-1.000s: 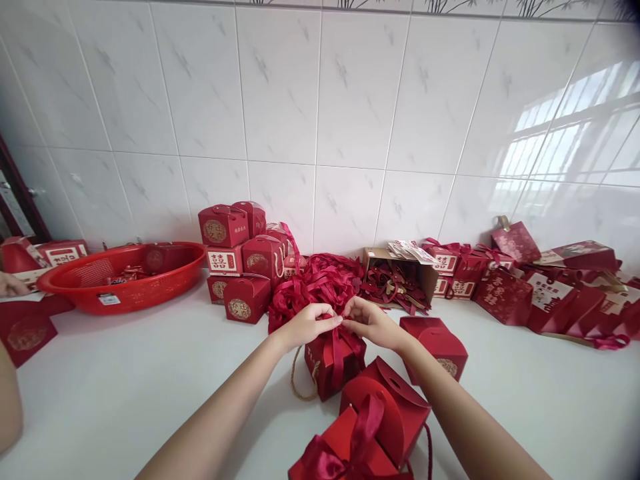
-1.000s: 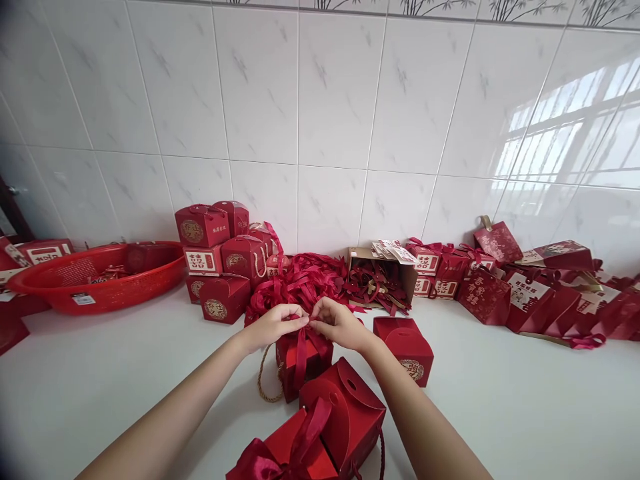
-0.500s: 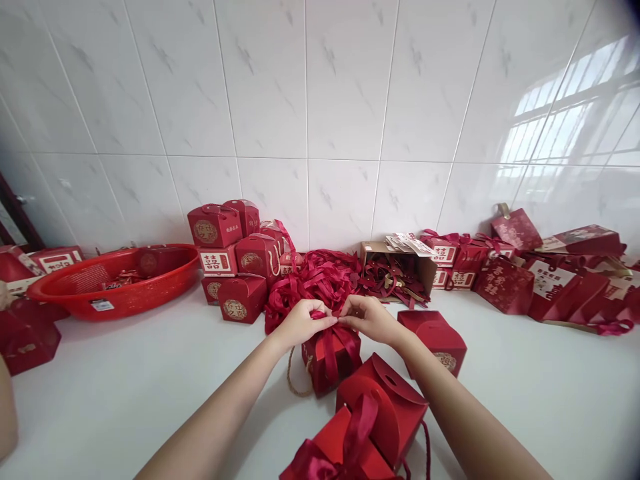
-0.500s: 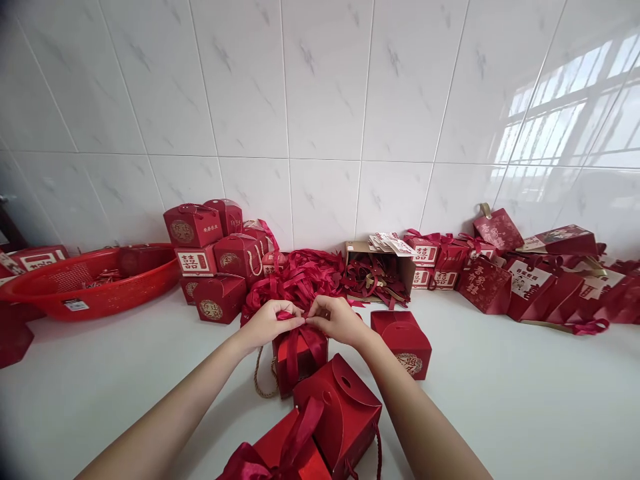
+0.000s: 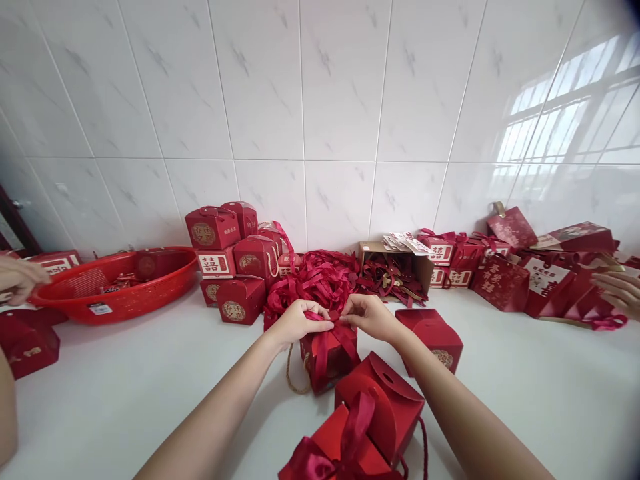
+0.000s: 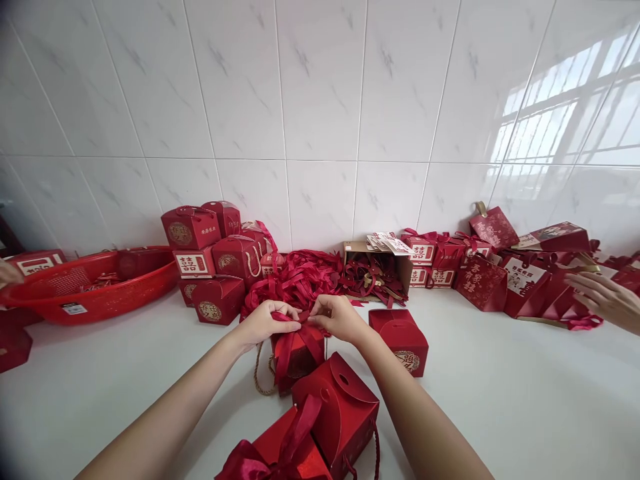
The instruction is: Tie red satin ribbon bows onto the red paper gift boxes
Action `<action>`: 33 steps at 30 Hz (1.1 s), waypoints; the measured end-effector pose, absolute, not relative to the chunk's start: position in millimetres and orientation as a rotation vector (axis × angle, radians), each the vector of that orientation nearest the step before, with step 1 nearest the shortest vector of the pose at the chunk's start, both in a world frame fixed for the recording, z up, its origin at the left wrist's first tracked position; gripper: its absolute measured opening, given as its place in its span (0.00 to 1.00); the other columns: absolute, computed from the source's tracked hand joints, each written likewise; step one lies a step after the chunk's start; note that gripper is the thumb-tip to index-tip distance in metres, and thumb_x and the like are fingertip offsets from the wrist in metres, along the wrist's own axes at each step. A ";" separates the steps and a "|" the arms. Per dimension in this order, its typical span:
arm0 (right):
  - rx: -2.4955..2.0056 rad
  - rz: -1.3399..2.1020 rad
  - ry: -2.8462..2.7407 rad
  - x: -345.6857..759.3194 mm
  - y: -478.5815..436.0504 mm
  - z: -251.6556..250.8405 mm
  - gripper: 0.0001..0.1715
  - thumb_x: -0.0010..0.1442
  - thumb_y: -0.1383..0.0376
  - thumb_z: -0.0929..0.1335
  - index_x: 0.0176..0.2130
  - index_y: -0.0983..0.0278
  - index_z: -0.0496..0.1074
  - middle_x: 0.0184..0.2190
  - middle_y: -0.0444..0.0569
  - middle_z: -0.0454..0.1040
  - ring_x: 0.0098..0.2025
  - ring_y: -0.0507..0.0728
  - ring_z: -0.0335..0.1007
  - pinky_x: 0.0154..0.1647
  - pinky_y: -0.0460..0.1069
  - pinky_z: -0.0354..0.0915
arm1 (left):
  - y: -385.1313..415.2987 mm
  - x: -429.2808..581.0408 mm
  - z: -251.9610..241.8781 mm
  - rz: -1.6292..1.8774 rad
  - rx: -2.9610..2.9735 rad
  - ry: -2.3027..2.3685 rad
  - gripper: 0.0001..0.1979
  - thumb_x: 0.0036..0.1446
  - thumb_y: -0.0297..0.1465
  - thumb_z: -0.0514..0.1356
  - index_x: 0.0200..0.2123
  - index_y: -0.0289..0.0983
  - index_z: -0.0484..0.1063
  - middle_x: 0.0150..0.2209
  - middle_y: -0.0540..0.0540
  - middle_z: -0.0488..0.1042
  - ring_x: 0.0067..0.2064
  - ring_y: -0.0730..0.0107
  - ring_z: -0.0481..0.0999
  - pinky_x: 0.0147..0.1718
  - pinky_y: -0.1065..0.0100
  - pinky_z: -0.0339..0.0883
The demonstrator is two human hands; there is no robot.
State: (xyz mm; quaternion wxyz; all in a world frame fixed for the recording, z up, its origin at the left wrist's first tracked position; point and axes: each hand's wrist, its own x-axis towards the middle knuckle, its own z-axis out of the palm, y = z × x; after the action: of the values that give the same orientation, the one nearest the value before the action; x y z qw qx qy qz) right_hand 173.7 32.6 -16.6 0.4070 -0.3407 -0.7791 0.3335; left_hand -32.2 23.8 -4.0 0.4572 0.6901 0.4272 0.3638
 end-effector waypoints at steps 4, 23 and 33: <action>-0.911 0.824 -1.979 173.2 31.6 -15.1 0.07 0.51 0.64 0.70 0.33 0.64 0.72 0.19 0.41 0.70 0.21 0.50 0.65 0.23 0.44 0.61 | 22.1 -33.1 -1.0 0.906 1.674 1.047 0.18 0.43 0.42 0.66 0.18 0.36 0.63 0.31 0.46 0.76 0.39 0.62 0.75 0.40 0.64 0.64; -1.195 0.589 -1.890 173.6 31.5 -7.4 0.05 0.49 0.66 0.71 0.26 0.65 0.79 0.21 0.46 0.77 0.23 0.52 0.68 0.25 0.45 0.62 | 24.6 -24.5 -7.7 0.977 1.700 1.098 0.24 0.40 0.35 0.68 0.16 0.39 0.51 0.33 0.42 0.78 0.45 0.56 0.76 0.42 0.62 0.65; -1.435 0.405 -1.917 170.2 41.9 -33.0 0.15 0.65 0.64 0.60 0.39 0.66 0.74 0.35 0.52 0.77 0.38 0.55 0.73 0.41 0.49 0.66 | 25.9 -44.1 8.5 0.952 1.823 1.147 0.14 0.39 0.37 0.68 0.21 0.36 0.67 0.35 0.43 0.78 0.41 0.58 0.76 0.43 0.61 0.66</action>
State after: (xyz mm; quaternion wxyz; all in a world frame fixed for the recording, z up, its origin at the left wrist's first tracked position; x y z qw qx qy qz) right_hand 170.2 41.9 -33.0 0.3489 -0.5537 -0.7397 0.1562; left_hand -44.1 25.9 8.5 0.3833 0.7152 0.4497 0.3734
